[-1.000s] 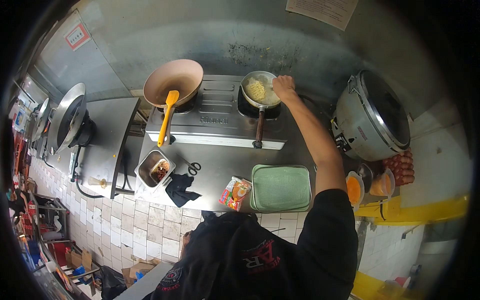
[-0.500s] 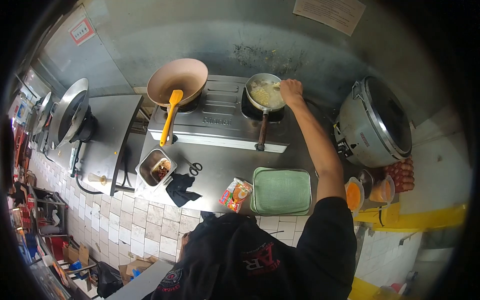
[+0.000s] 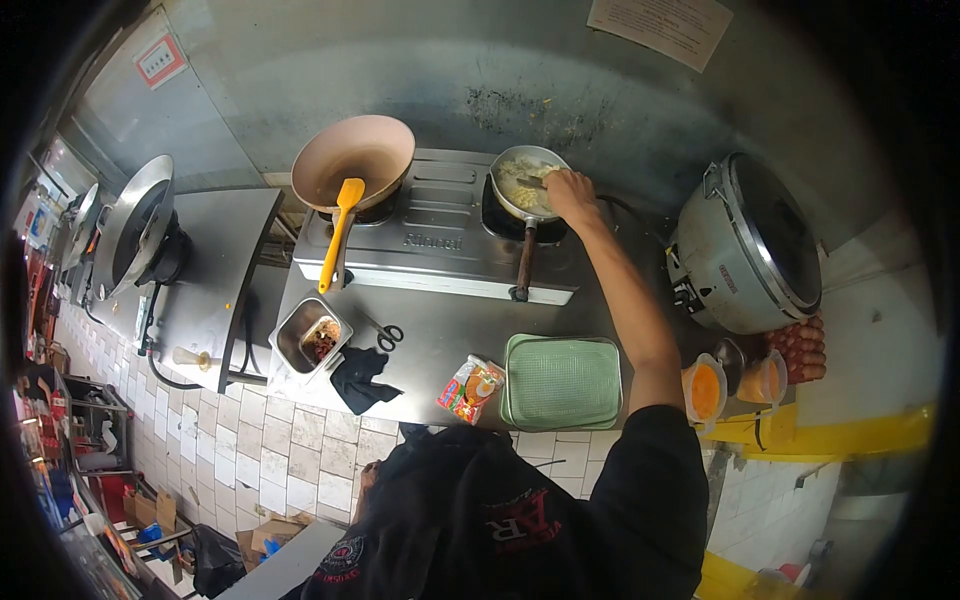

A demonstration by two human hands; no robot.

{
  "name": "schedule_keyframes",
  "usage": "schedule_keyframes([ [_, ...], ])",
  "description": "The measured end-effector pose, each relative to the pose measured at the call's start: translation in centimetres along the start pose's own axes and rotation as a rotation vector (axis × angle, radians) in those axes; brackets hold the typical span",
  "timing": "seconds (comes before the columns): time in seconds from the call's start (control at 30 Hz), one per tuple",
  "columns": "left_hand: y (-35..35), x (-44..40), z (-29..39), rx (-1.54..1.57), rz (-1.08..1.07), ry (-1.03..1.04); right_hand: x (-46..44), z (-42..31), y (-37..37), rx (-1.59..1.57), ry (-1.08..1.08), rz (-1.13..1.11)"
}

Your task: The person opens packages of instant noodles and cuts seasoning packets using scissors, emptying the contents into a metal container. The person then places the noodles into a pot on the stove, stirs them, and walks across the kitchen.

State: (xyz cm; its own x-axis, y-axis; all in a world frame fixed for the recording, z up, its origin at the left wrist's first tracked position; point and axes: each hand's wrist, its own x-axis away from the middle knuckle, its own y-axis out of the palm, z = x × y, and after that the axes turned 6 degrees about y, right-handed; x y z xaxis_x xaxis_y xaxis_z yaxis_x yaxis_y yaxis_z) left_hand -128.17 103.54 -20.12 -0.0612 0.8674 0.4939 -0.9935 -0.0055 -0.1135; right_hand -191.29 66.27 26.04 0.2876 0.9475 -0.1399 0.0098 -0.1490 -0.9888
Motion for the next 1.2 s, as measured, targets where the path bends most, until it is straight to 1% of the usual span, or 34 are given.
schedule_keyframes([
  [0.07, 0.3, 0.1, 0.4, -0.008, 0.01, -0.002, -0.1, 0.7, 0.7, -0.015, -0.035, 0.014],
  [0.13, 0.4, 0.5, 2.1, -0.104, -0.009, -0.018, 0.1, 1.4, 0.4, -0.029, -0.067, 0.031],
  [0.2, 0.7, 0.5, 2.3, -0.085, -0.013, -0.041, 0.5, 1.9, -0.5, -0.066, -0.11, -0.016],
  [0.23, 0.9, 0.4, 2.4, -0.068, -0.01, -0.064, 0.7, 2.1, -1.1, -0.061, -0.112, -0.013],
  [0.27, 1.0, 0.5, 3.0, -0.062, -0.009, -0.061, 0.9, 2.3, -1.7, -0.099, -0.07, -0.028],
  [0.3, 1.0, 0.7, 3.9, -0.197, -0.016, -0.06, 0.8, 2.5, -2.2, -0.137, -0.028, -0.043],
  [0.33, 1.2, 0.7, 4.7, -0.331, -0.022, -0.06, 0.5, 2.7, -2.8, -0.134, -0.034, -0.039],
  [0.4, 1.3, 0.8, 5.1, -0.297, -0.026, -0.081, 0.4, 3.2, -3.3, -0.03, 0.059, -0.003],
  [0.43, 1.2, 0.9, 5.4, -0.271, -0.033, -0.101, 0.3, 3.4, -3.0, -0.03, 0.062, -0.003],
  [0.5, 1.0, 0.9, 5.4, -0.262, -0.043, -0.071, -0.5, 4.1, -1.4, 0.096, 0.079, 0.048],
  [0.57, 1.0, 0.8, 6.0, -0.249, -0.051, -0.039, -1.0, 4.3, 0.0, 0.097, 0.08, 0.017],
  [0.63, 1.0, 0.9, 6.9, -0.18, -0.046, -0.174, -1.3, 4.1, 0.1, 0.097, 0.074, -0.013],
  [0.67, 1.0, 1.0, 7.1, -0.177, -0.042, -0.172, -1.1, 3.7, -0.3, 0.107, 0.076, 0.03],
  [0.73, 1.0, 1.1, 7.3, 0.0, 0.024, -0.273, -0.7, 2.9, -1.0, 0.114, 0.066, 0.075],
  [0.83, 1.1, 1.4, 7.0, 0.057, 0.066, -0.323, 0.4, 1.0, -3.3, 0.076, 0.012, 0.068],
  [0.87, 0.6, 1.4, 6.1, 0.05, 0.066, -0.33, 0.9, 0.0, -4.0, 0.078, -0.014, -0.006],
  [0.9, 0.1, 1.3, 4.3, -0.047, 0.016, -0.217, 1.4, -0.5, -4.2, 0.08, -0.035, -0.08],
  [0.93, -0.4, 1.0, 2.8, -0.142, -0.038, -0.101, 1.4, -0.5, -3.4, 0.078, -0.026, -0.085],
  [1.0, -0.8, 1.1, 3.1, -0.267, -0.076, 0.037, 1.0, -0.6, -2.2, 0.075, -0.07, -0.04],
  [1.03, -0.8, 1.1, 3.2, -0.27, -0.077, 0.039, 0.8, -0.4, -1.9, 0.074, -0.068, -0.039],
  [1.1, -0.3, 1.2, 4.1, -0.297, -0.05, -0.079, 1.0, -0.6, -2.1, 0.088, -0.083, -0.095],
  [1.13, 0.0, 1.4, 4.7, -0.297, -0.05, -0.081, 1.0, -0.7, -2.3, 0.088, -0.083, -0.097],
  [1.2, 0.3, 1.3, 6.0, -0.244, -0.038, -0.175, 0.7, -0.8, -2.4, 0.12, -0.109, -0.135],
])
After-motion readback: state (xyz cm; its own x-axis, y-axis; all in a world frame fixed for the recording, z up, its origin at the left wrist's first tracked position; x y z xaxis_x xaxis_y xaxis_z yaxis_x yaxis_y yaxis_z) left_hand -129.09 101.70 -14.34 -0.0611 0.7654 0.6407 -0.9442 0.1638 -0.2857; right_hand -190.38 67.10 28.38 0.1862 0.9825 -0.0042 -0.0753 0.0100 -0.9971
